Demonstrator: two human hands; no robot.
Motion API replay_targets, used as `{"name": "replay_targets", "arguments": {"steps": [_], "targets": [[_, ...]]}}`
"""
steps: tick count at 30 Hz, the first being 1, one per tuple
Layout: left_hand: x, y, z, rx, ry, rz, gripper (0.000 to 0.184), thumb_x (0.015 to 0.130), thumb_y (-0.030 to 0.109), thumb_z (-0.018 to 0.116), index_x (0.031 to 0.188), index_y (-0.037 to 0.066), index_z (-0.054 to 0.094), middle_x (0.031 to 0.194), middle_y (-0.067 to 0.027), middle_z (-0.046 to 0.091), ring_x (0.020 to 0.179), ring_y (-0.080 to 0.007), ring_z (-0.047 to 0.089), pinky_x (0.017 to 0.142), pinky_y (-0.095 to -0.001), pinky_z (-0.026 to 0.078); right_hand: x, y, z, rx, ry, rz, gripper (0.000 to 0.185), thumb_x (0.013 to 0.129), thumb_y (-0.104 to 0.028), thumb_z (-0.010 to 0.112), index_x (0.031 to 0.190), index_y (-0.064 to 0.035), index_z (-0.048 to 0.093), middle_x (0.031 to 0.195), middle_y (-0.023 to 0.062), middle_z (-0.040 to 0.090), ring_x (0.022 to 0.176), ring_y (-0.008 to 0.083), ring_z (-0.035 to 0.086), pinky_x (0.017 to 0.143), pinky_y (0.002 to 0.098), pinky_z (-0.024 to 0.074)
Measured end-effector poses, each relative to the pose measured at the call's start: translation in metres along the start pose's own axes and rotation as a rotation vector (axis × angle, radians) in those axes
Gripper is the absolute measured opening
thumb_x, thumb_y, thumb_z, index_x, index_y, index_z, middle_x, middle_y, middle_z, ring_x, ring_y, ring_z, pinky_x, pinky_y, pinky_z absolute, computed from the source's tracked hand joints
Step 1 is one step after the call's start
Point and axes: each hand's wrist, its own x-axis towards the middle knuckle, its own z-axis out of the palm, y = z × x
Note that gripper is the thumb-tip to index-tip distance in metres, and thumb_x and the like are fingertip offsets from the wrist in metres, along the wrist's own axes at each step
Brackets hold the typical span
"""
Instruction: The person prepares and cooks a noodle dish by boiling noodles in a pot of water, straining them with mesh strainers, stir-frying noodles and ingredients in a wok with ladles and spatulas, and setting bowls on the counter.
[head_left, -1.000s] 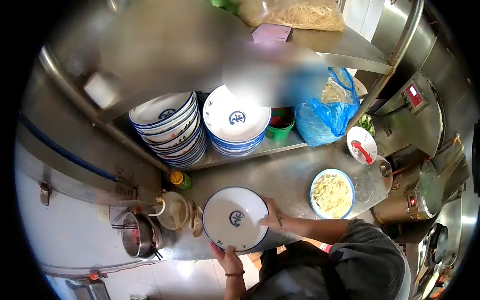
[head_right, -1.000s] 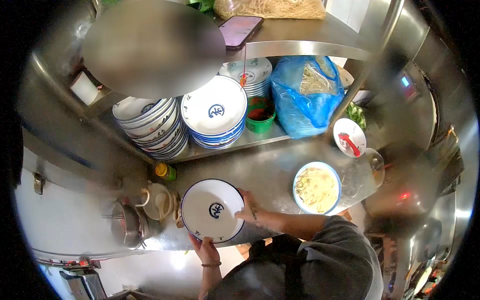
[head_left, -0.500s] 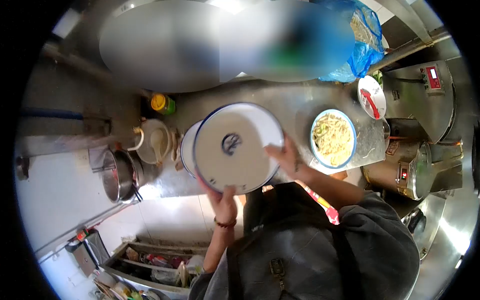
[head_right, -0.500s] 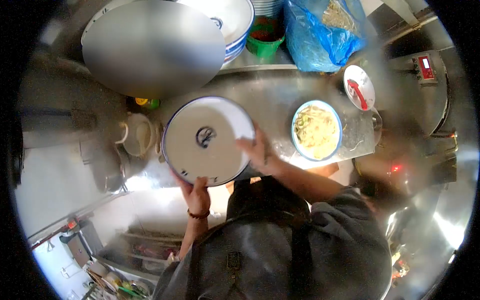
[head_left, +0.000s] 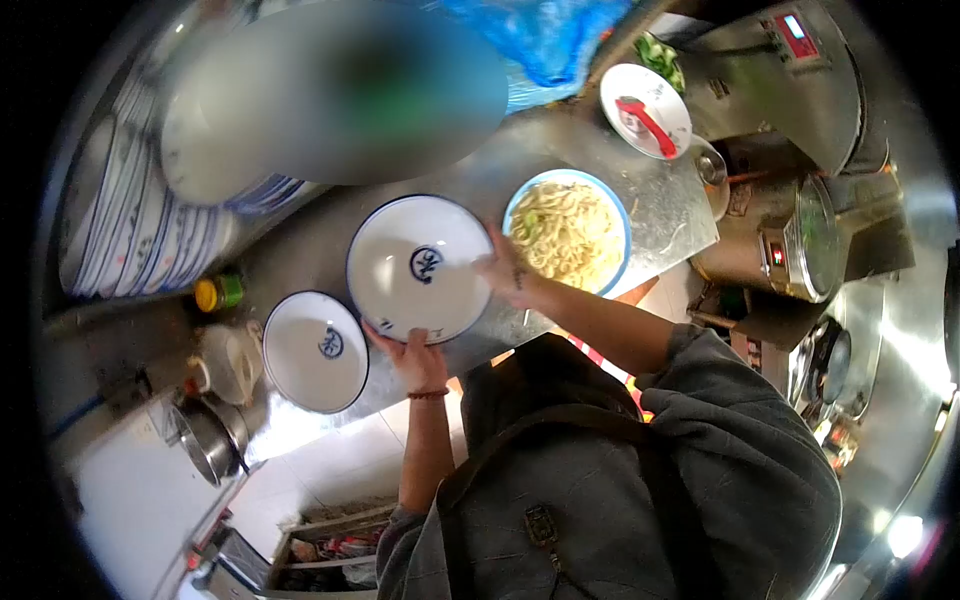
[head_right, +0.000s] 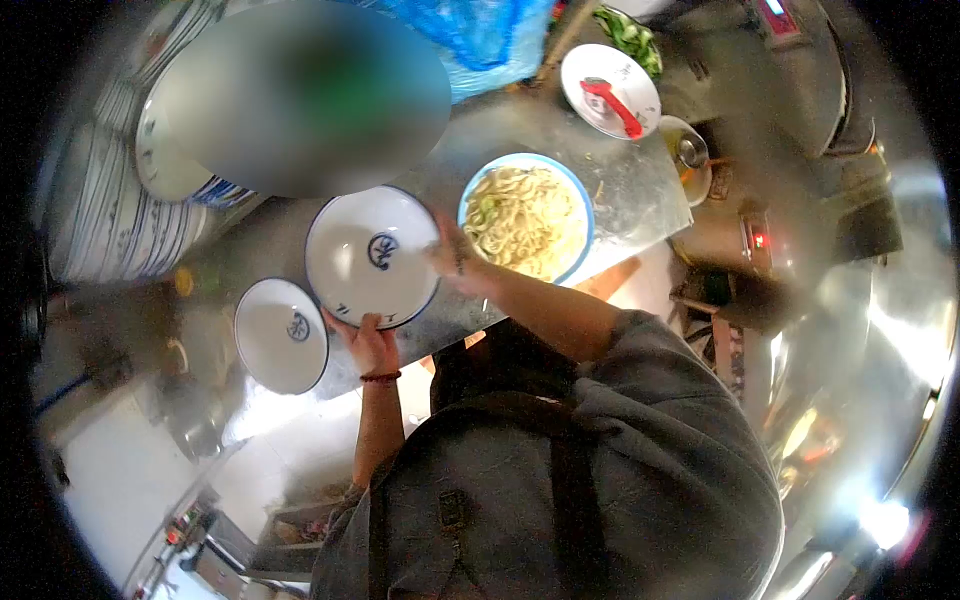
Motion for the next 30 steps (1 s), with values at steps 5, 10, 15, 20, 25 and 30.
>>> {"name": "replay_targets", "arguments": {"steps": [5,10,15,20,25,30], "targets": [[-0.023,0.030,0.031,0.091,0.110,-0.177,0.089,0.068,-0.015,0.045,0.140,0.022,0.008,0.127,-0.0119,0.035,0.110,-0.0242,0.043,0.073,-0.0409,0.050,-0.016,-0.024,0.005,-0.343,0.091,-0.566,0.069,0.068,0.008,0.041,0.134,-0.0096,0.033,0.130,0.0205,0.040,0.122,0.0324,0.040,0.098,0.0336,0.0356],[-0.032,0.041,0.015,0.317,0.019,0.151,0.087,0.074,-0.014,0.046,0.141,0.015,0.000,0.137,-0.0153,0.026,0.117,-0.0281,0.038,0.096,-0.0355,0.038,-0.045,-0.031,0.007,-0.040,-0.022,-0.674,0.069,0.067,0.010,0.038,0.133,-0.0086,0.033,0.131,0.0211,0.040,0.124,0.0344,0.037,0.103,0.0359,0.0304],[-0.067,0.079,0.015,0.312,-0.007,0.169,0.081,0.081,-0.007,0.047,0.142,0.018,0.000,0.138,-0.0127,0.027,0.120,-0.0259,0.036,0.097,-0.0426,0.038,-0.090,-0.042,0.006,0.362,-0.237,-0.499,0.065,0.072,0.010,0.041,0.134,-0.0063,0.031,0.133,0.0160,0.041,0.122,0.0278,0.040,0.103,0.0346,0.0298],[-0.084,0.108,0.004,0.317,-0.193,0.040,0.081,0.075,-0.002,0.052,0.141,0.016,0.009,0.135,-0.0182,0.030,0.118,-0.0334,0.041,0.095,-0.0445,0.040,-0.106,0.068,-0.016,0.953,-0.066,0.209,0.069,0.090,-0.048,0.043,0.139,-0.0044,0.022,0.134,0.0206,0.034,0.127,0.0272,0.031,0.105,0.0421,0.0234],[-0.088,0.090,0.015,0.825,-0.428,0.133,0.078,0.067,-0.001,0.049,0.137,0.011,0.017,0.127,-0.0147,0.037,0.112,-0.0282,0.043,0.094,-0.0398,0.041,-0.038,0.125,-0.041,1.302,0.572,0.160,0.045,0.092,-0.026,0.043,0.122,0.0065,0.034,0.110,0.0241,0.052,0.094,0.0372,0.058,0.079,0.0474,0.0513],[-0.091,0.055,0.028,0.388,-0.433,-0.310,0.080,0.066,-0.006,0.045,0.138,0.012,0.015,0.133,-0.0140,0.032,0.118,-0.0292,0.037,0.097,-0.0424,0.037,-0.016,0.148,-0.106,1.334,0.789,0.199,0.038,0.090,-0.022,0.044,0.114,0.0072,0.044,0.101,0.0260,0.057,0.080,0.0383,0.062,0.055,0.0451,0.0571]]}}
